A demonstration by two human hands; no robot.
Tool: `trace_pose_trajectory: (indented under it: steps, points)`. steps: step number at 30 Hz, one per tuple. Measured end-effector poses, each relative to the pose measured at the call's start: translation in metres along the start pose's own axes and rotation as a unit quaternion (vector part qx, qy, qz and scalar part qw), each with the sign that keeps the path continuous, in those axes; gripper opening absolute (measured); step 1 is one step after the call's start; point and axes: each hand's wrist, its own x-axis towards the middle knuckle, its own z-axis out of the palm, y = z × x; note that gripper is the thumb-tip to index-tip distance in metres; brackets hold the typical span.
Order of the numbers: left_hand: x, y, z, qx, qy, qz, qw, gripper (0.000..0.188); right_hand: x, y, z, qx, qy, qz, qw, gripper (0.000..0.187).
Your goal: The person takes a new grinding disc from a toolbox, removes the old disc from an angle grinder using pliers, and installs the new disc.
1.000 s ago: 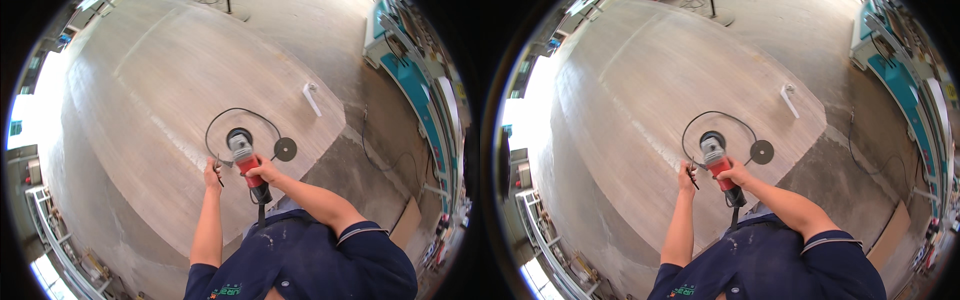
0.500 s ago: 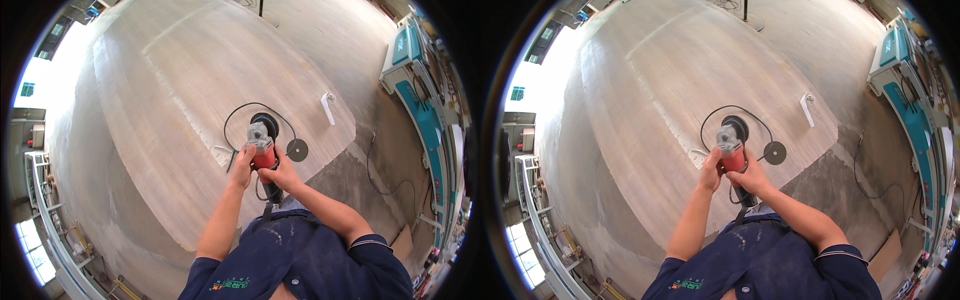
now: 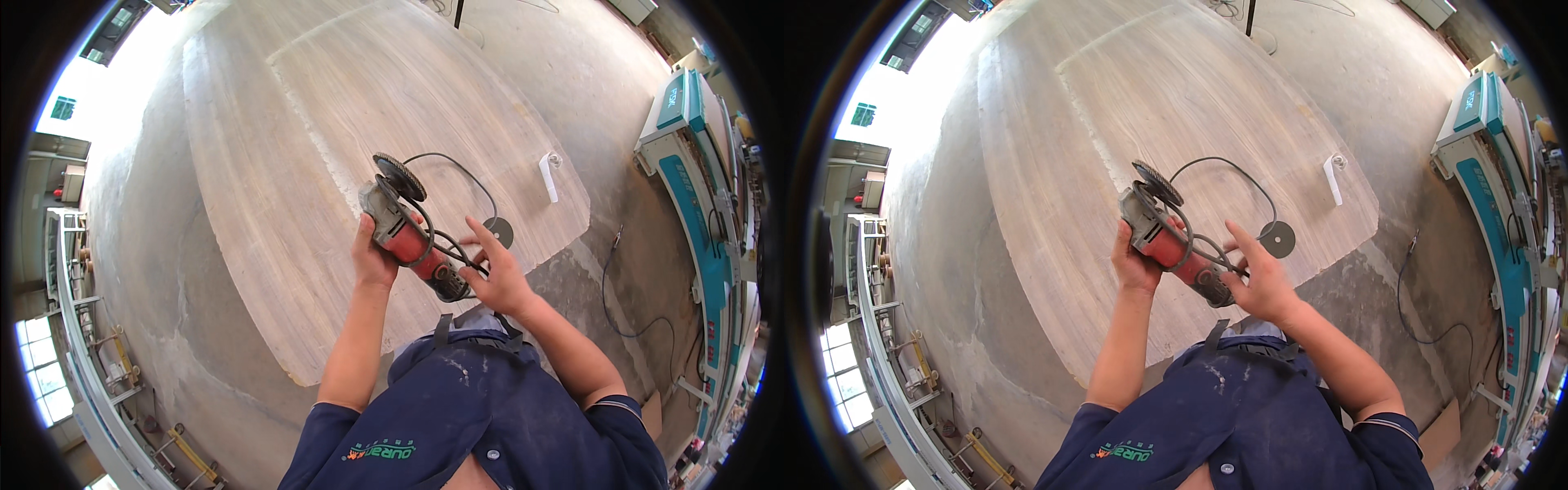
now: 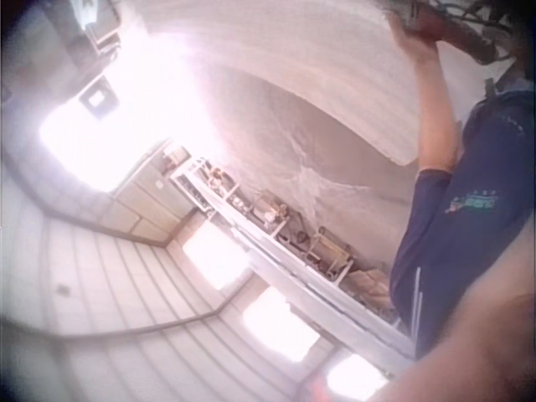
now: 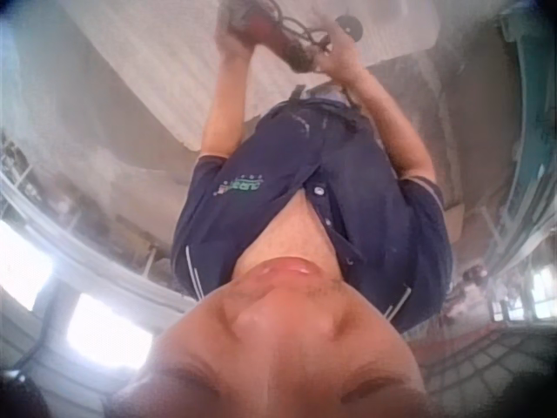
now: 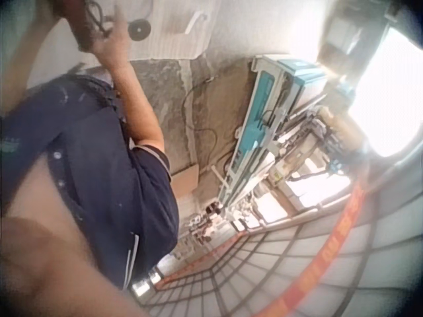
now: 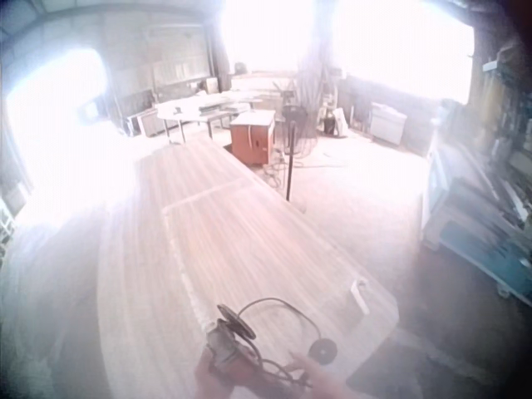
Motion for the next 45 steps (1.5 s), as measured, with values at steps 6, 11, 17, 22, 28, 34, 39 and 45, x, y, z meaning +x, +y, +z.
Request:
trace_pose_trajectory:
  steps: [6,11,17,22,28,34,39,45]
  points:
    - [-0.007,0.02,0.009,0.015,-0.036,0.028,0.999,0.064,-0.008,0.026,-0.018,0.056,-0.123,0.127,0.983,0.027]
    - [-0.018,0.025,0.029,-0.084,-0.039,0.02,0.995,0.07,-0.002,0.04,-0.004,0.088,-0.066,0.081,0.991,0.027]
    - [-0.025,0.036,0.031,-0.105,-0.041,0.069,0.991,0.07,0.005,0.042,-0.022,0.358,-0.125,0.086,0.921,0.062]
    - [-0.024,0.05,0.037,-0.116,0.001,0.087,0.989,0.064,-0.008,0.052,-0.011,0.555,-0.127,0.141,0.81,0.067]
    - [-0.014,0.052,0.01,-0.118,0.054,0.161,0.978,0.056,-0.017,0.008,0.021,0.358,-0.245,0.054,0.899,0.044]
    - [-0.034,0.067,-0.01,-0.037,-0.006,0.105,0.994,0.061,0.016,0.017,-0.028,0.262,0.139,0.148,0.944,0.029]
    - [-0.047,0.067,0.023,-0.086,-0.027,0.05,0.995,0.08,0.048,0.053,-0.025,0.199,0.17,0.183,0.947,0.028]
    - [-0.051,0.066,0.007,-0.105,0.041,0.16,0.981,0.08,0.083,-0.009,-0.04,0.237,0.181,0.048,0.953,0.028]
